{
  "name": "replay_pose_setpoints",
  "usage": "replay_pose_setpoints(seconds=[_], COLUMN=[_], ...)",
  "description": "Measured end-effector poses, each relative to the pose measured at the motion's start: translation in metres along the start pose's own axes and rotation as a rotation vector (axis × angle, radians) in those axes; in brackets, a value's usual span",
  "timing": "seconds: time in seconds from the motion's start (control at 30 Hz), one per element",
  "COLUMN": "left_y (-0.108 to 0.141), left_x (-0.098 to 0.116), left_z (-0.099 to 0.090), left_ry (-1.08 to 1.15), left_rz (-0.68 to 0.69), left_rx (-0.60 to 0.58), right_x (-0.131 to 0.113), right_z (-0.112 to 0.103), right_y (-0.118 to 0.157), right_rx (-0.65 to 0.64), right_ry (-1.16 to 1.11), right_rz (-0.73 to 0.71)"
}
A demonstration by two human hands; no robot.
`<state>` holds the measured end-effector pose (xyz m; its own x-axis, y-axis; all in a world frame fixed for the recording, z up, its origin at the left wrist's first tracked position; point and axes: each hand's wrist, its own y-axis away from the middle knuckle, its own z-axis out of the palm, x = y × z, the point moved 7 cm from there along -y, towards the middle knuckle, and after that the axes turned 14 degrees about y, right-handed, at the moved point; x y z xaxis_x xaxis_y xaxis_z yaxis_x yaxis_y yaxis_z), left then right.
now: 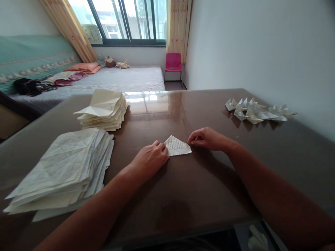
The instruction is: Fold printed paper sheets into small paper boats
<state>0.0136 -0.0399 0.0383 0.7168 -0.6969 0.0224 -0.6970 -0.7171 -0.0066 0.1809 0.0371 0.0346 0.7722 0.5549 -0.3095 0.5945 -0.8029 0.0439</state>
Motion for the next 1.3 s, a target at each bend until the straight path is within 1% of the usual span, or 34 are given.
replay_pose_setpoints(seconds=[0.1, 0.2, 0.33, 0.5, 0.67, 0.77, 0.93, 1.03, 1.13, 1.2, 1.3], left_y=[0.000, 0.001, 0.001, 0.002, 0.005, 0.006, 0.005, 0.005, 0.006, 0.008, 0.009], left_x=[-0.001, -0.001, -0.001, -0.001, -0.003, -0.001, 0.001, -0.003, -0.003, -0.004, -0.007], left_z=[0.000, 0.001, 0.003, 0.003, 0.004, 0.003, 0.002, 0.003, 0.001, 0.000, -0.004], left_ry=[0.015, 0.026, 0.017, 0.032, 0.082, 0.065, 0.032, 0.035, 0.014, 0.005, 0.067], left_rz=[0.002, 0.007, 0.005, -0.002, -0.024, -0.028, -0.038, -0.030, 0.025, 0.047, 0.004], left_rx=[0.010, 0.016, 0.022, -0.015, -0.061, -0.078, -0.105, -0.089, -0.035, -0.022, -0.035], right_x=[-0.007, -0.015, -0.028, -0.045, -0.063, -0.076, -0.093, -0.097, -0.097, -0.096, -0.091], right_z=[0.002, 0.004, 0.001, -0.005, 0.000, 0.008, 0.016, 0.018, 0.019, 0.019, 0.018], right_y=[-0.001, -0.003, 0.003, 0.014, 0.019, 0.021, 0.024, 0.025, 0.024, 0.022, 0.019], right_rx=[-0.004, 0.003, 0.017, 0.036, 0.028, 0.019, 0.053, 0.045, 0.037, 0.047, 0.063], right_ry=[0.004, 0.039, 0.184, 0.415, 0.578, 0.667, 0.772, 0.791, 0.795, 0.791, 0.766], right_rz=[-0.052, -0.137, -0.242, -0.295, -0.259, -0.242, -0.212, -0.197, -0.187, -0.184, -0.176])
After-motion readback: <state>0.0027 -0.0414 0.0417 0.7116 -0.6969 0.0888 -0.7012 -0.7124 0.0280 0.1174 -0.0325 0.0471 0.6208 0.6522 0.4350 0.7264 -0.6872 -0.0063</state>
